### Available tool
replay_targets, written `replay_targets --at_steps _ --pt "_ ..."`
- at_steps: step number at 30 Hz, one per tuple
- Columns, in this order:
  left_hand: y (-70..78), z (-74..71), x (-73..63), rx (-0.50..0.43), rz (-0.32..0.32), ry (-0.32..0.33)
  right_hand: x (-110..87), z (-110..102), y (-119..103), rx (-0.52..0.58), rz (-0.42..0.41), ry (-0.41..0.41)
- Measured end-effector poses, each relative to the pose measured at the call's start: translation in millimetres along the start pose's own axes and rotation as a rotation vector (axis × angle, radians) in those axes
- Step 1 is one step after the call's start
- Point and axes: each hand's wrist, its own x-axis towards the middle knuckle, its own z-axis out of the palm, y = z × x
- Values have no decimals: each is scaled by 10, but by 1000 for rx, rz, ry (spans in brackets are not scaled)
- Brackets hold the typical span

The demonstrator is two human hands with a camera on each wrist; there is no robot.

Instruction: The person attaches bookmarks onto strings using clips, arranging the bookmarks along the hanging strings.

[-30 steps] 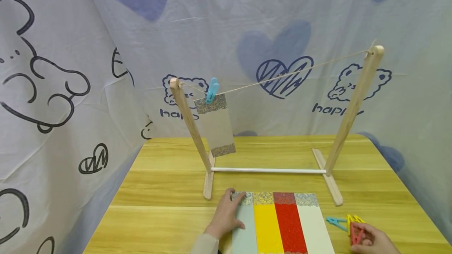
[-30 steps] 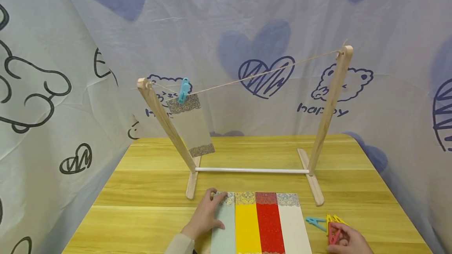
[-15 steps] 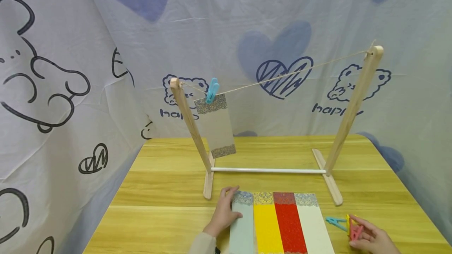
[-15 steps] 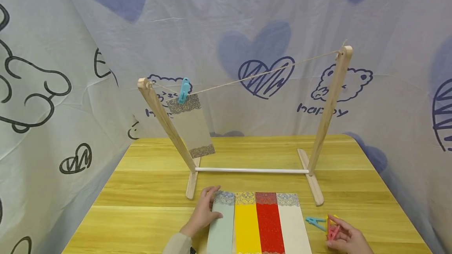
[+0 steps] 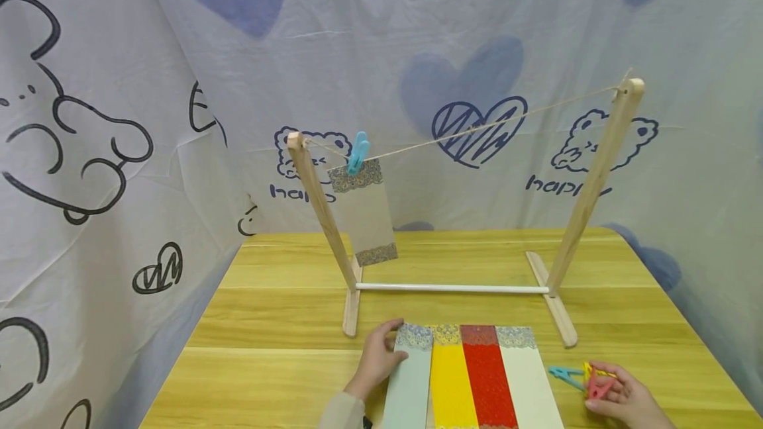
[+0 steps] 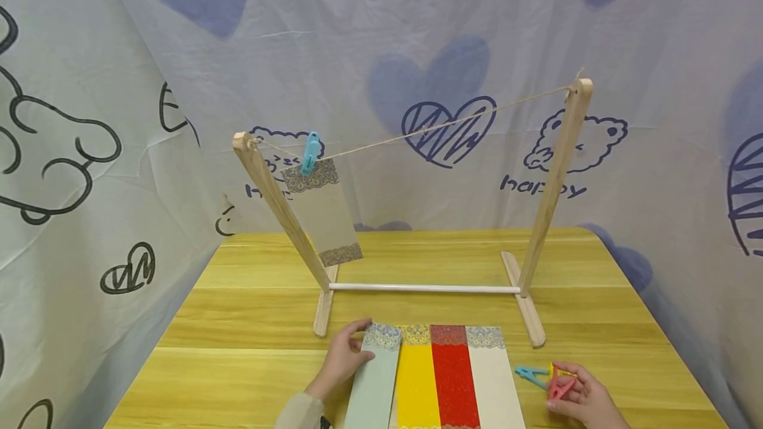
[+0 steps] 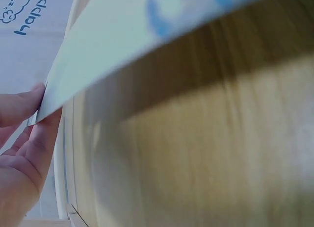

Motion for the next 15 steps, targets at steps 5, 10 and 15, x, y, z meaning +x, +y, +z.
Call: replay_targets --at_steps 5,10,15 --pt "38 -27 6 -54 -10 24 27 20 -15 -12 -56 -12" --pt "72 -55 32 -81 18 50 69 73 -39 -79 -117 53" --pt "114 -70 45 -84 35 63 113 109 -79 -68 -95 98"
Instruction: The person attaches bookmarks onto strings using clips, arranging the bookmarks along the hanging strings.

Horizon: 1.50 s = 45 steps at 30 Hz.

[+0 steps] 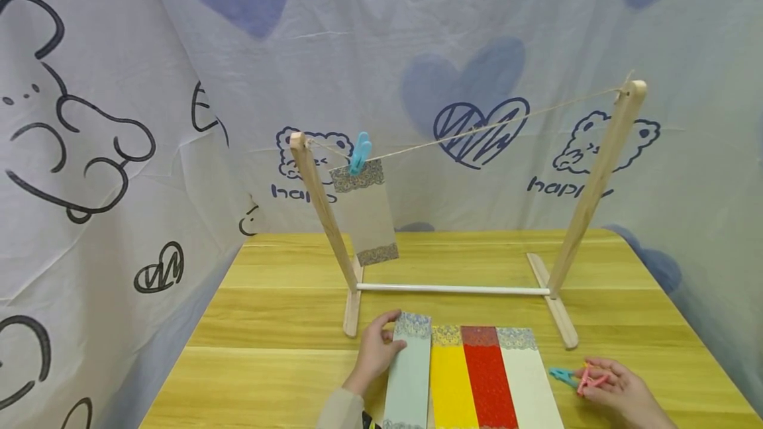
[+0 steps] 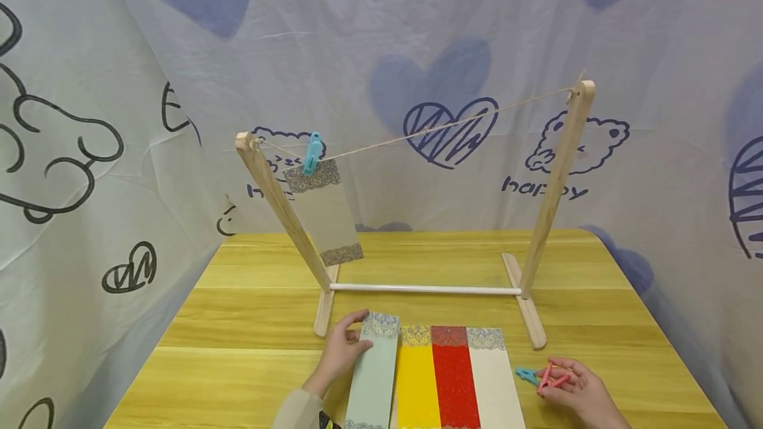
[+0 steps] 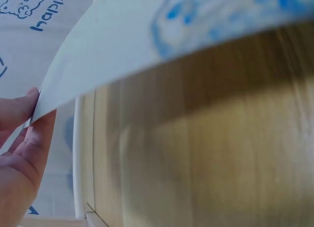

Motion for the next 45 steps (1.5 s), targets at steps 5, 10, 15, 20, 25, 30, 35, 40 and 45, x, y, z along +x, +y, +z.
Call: replay_targets --at_steps 5,10,15,20,25,30,35,40,45 --pt "51 -15 18 27 -19 19 27 28 -48 101 -14 -19" --pt "87 -32 54 21 -13 43 55 97 -142 98 -7 78" --pt "140 -55 71 24 25 59 85 123 -200 195 -177 41" --pt "203 -58 86 12 48 67 321 10 22 389 -380 -109" --pt "275 -55 106 -1 70 75 636 -134 263 444 -476 -156" --pt "388 -58 124 -36 120 83 726 -142 109 390 -487 -154" --pt "513 -64 167 -11 162 98 618 4 -329 251 -483 -67" --pt "654 -78 198 -5 238 137 460 204 -831 290 -547 -41" --pt "989 -113 137 22 258 175 817 58 -627 172 -520 59"
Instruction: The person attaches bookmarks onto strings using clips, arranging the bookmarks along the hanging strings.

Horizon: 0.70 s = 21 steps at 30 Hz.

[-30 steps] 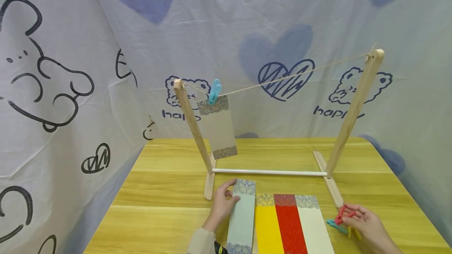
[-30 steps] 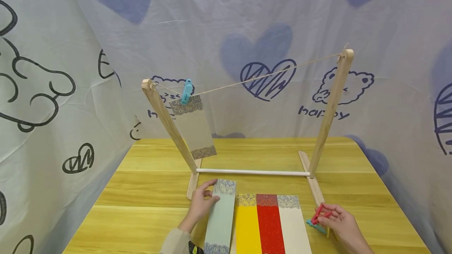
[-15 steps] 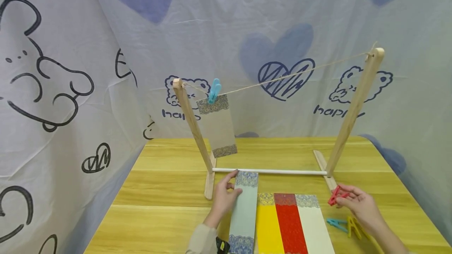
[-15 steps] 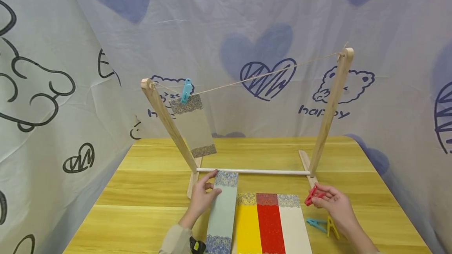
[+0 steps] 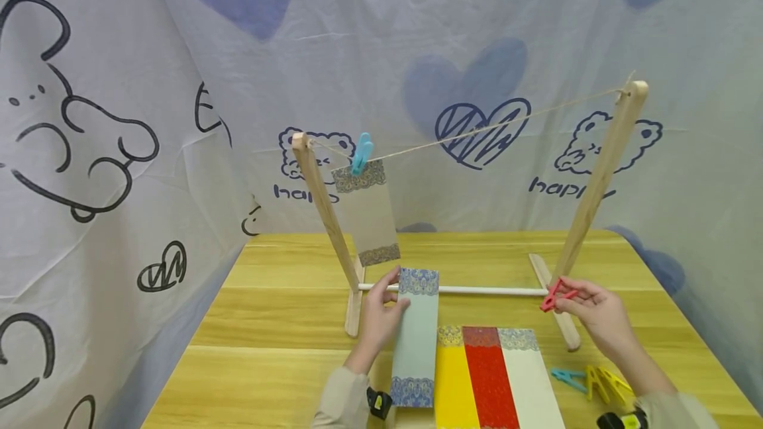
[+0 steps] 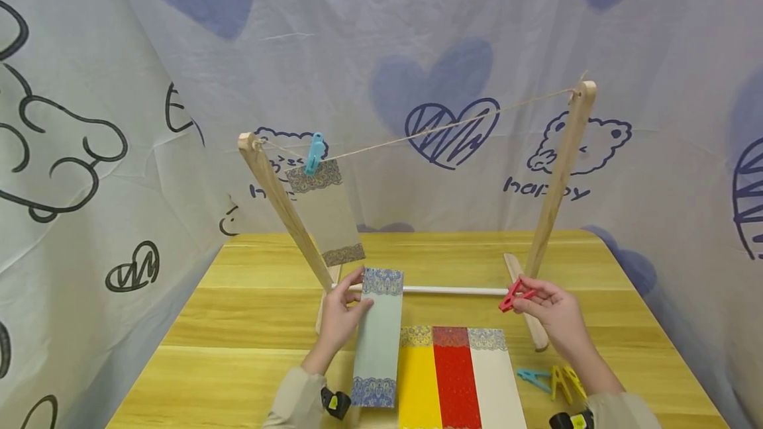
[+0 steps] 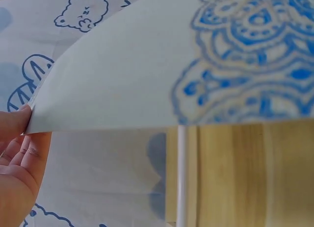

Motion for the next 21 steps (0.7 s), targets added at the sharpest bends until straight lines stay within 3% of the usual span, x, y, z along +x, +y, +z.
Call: replay_targets --at_steps 1,5,8,11,12,15,18,19,21 --pt "60 -8 8 3 -4 3 63 -87 173 -27 23 25" --pt "157 -24 57 -10 -4 3 102 64 -14 43 -29 4" --pt "176 -28 96 -12 23 4 7 503 -752 53 -37 -4" --pt "204 -30 128 -21 46 2 76 551 -794 38 -82 -22" --pt "216 -31 138 -27 46 1 174 446 -580 83 -105 -53" --pt "259 -34 169 -45 46 0 252 505 -634 101 -122 -68" --pt "296 -37 205 -58 54 8 314 594 -735 166 -136 -88" --pt "304 -38 217 -61 59 10 260 747 -1004 135 -132 -69" --pt "324 -39 243 -72 68 17 297 809 -1085 181 -139 -86"
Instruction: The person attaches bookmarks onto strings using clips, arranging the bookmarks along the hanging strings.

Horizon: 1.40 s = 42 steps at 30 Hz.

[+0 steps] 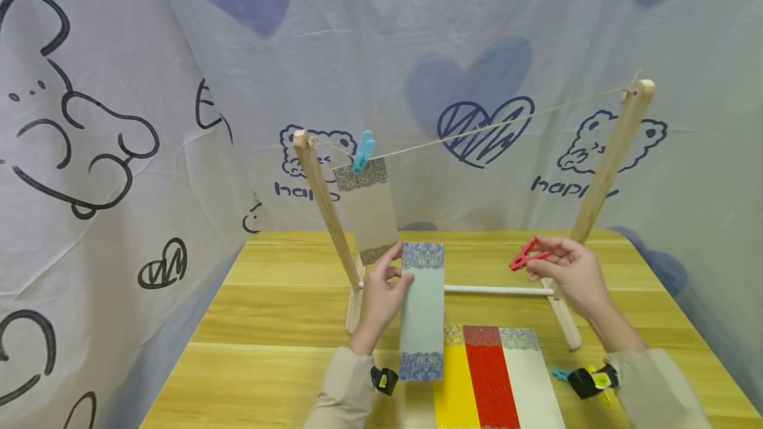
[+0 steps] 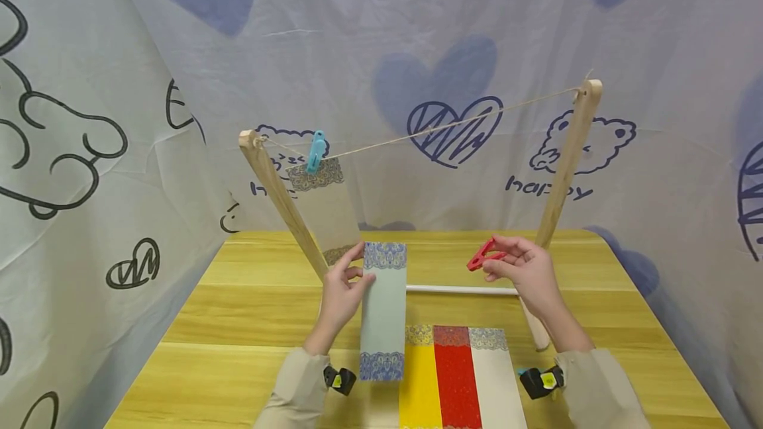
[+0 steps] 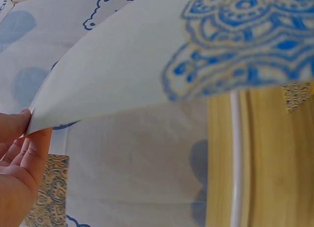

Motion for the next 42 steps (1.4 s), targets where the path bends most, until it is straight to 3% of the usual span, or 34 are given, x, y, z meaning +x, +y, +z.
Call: replay_targets --at_steps 4,10,20,36,42 --pt "38 3 53 -11 28 18 99 109 -106 45 -1 8" --pt "90 0 132 -6 83 57 245 197 -205 0 -6 18" --pt "190 -32 211 -2 93 72 470 366 -355 28 -49 -19" --pt "368 45 402 -1 149 146 839 619 -718 -118 -183 -38" --pt "190 69 491 -8 180 167 960 752 -796 -160 -205 -53"
